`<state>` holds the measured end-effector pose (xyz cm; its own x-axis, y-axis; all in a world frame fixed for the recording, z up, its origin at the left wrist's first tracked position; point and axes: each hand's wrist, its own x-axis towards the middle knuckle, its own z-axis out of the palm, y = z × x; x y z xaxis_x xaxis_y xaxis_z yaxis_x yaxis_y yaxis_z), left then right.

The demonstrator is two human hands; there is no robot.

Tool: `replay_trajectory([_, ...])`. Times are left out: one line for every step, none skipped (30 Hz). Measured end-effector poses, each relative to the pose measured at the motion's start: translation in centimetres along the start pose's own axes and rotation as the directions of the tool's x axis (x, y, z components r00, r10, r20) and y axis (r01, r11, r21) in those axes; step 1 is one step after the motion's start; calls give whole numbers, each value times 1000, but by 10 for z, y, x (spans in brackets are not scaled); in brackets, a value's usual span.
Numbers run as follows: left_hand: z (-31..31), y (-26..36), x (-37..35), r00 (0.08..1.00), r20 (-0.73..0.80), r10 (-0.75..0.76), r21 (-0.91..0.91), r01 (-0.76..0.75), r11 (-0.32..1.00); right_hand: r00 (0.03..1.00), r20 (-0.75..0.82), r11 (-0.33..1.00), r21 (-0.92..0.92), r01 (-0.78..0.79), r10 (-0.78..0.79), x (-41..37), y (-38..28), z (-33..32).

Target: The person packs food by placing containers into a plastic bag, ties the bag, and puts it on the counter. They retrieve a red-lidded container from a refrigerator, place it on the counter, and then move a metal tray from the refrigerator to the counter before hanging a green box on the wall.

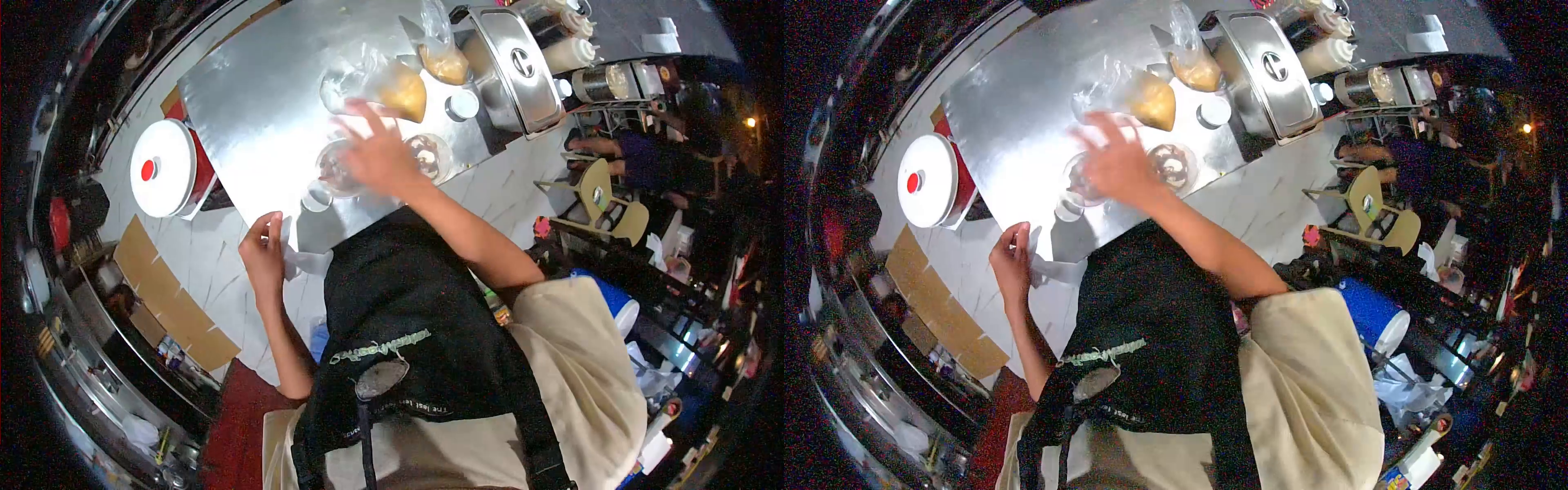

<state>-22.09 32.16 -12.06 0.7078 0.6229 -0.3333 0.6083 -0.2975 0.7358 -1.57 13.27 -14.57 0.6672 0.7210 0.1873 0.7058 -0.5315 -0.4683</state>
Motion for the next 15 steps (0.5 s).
replay_trajectory([-1,2,-8,994,104,-15,-124,28,992,982,-98,987,20,-158,160,-5,11,-9])
replay_trajectory([1,2,-16,978,210,-12,-243,64,968,959,-191,976,-15,-218,212,-15,29,-12])
replay_trajectory([17,4,-18,943,309,126,-301,-29,953,922,-290,959,-48,-280,254,-25,54,-10])
replay_trajectory([42,7,-20,881,392,266,-368,-115,923,892,-348,950,-12,-311,288,-37,80,-5])
replay_trajectory([74,12,-24,832,527,171,-454,105,885,898,-297,943,27,-332,325,-49,90,-14])
replay_trajectory([103,22,-25,806,557,200,-475,111,873,916,-239,945,21,-326,321,-55,98,-18])
replay_trajectory([140,23,-23,832,490,262,-492,15,871,931,-180,947,15,-322,319,-61,105,-19])
replay_trajectory([174,23,-21,850,487,201,-517,95,850,941,-120,948,9,-318,317,-65,108,-19])
replay_trajectory([220,7,-15,914,378,148,-489,62,870,957,-127,965,-15,-263,260,-63,109,-17])
replay_trajectory([225,29,-18,965,260,36,-507,105,855,975,-139,984,-21,-178,173,-59,109,-14])
replay_trajectory([232,40,-17,986,162,34,-544,61,837,985,-148,996,-26,-90,85,-55,109,-12])
replay_trajectory([235,50,-15,998,63,29,-573,13,819,988,-156,1000,-30,-3,-2,-50,106,-10])
replay_trajectory([237,58,-14,1000,25,6,-578,10,816,995,-91,997,-69,-42,36,-49,103,-10])
replay_trajectory([237,65,-14,1000,-11,-17,-579,7,816,993,-108,996,-73,-58,50,-51,98,-9])
replay_trajectory([241,70,-13,998,-49,-40,-579,4,815,990,-125,995,-76,-72,62,-52,96,-8])
